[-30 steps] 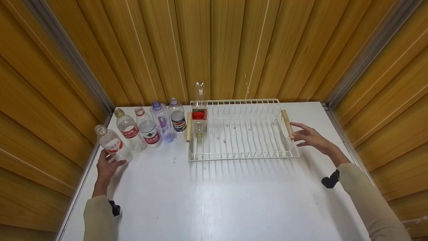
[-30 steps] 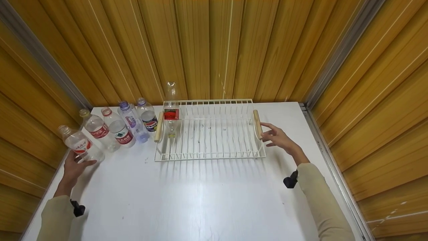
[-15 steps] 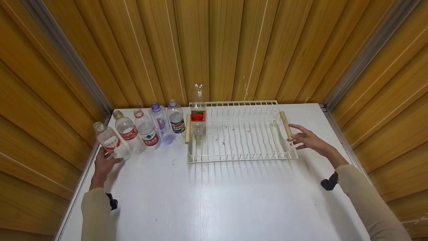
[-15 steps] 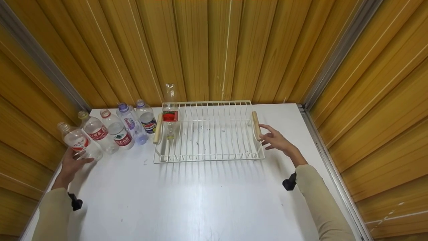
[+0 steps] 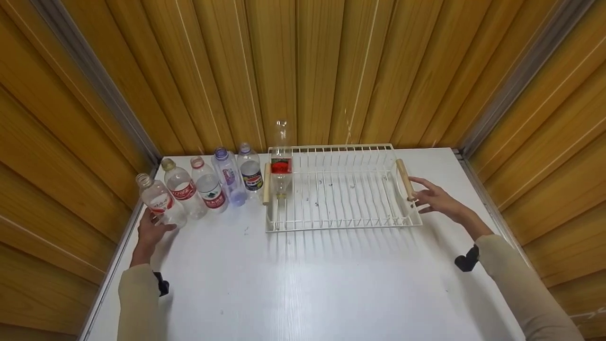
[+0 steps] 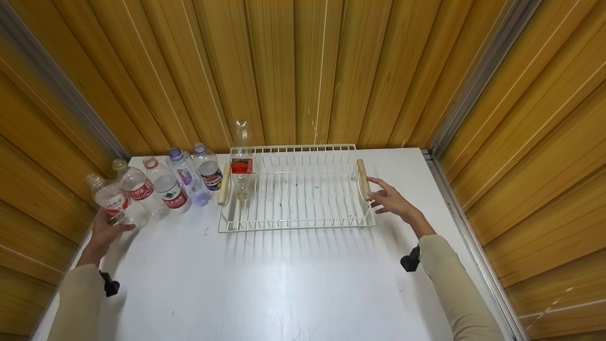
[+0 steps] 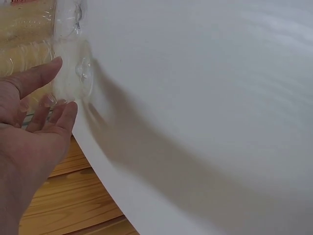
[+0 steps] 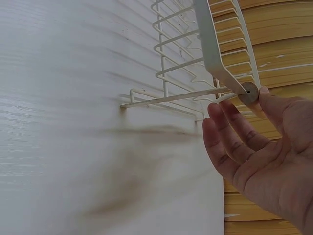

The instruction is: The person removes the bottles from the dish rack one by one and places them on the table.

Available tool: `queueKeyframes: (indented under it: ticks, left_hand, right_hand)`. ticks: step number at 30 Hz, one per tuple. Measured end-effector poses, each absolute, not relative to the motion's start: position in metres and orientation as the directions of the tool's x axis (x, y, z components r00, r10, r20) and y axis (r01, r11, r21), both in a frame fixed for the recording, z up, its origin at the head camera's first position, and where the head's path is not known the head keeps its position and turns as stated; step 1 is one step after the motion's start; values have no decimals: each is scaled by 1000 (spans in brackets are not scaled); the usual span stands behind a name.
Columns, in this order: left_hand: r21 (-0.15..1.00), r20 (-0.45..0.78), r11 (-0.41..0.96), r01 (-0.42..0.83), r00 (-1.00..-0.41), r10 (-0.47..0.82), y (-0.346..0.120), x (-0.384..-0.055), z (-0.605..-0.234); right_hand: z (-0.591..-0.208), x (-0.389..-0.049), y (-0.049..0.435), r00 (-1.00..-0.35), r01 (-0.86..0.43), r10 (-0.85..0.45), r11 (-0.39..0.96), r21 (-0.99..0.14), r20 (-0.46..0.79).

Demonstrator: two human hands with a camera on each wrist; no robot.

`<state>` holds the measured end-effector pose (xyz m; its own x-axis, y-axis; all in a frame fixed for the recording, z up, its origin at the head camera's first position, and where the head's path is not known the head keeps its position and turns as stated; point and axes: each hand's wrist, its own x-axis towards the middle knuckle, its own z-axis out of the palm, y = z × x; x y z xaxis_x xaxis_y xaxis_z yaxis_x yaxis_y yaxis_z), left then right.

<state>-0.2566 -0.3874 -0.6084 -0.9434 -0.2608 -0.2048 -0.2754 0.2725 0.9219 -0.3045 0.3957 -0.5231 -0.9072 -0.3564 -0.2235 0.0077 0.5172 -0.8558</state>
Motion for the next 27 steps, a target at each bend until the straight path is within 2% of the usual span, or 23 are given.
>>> queueKeyframes:
  ticks: [15, 27]
  left_hand:
    - [899, -231, 321, -300, -944, -235, -390, -252, -606]
    - [861, -315, 338, -380, -920, -232, -408, -226, -601]
  right_hand:
    - [-522, -305, 396, -910, 18, -345, 524, -852, -231]
    - [-525, -306, 396, -906, 21, -353, 511, -859, -233]
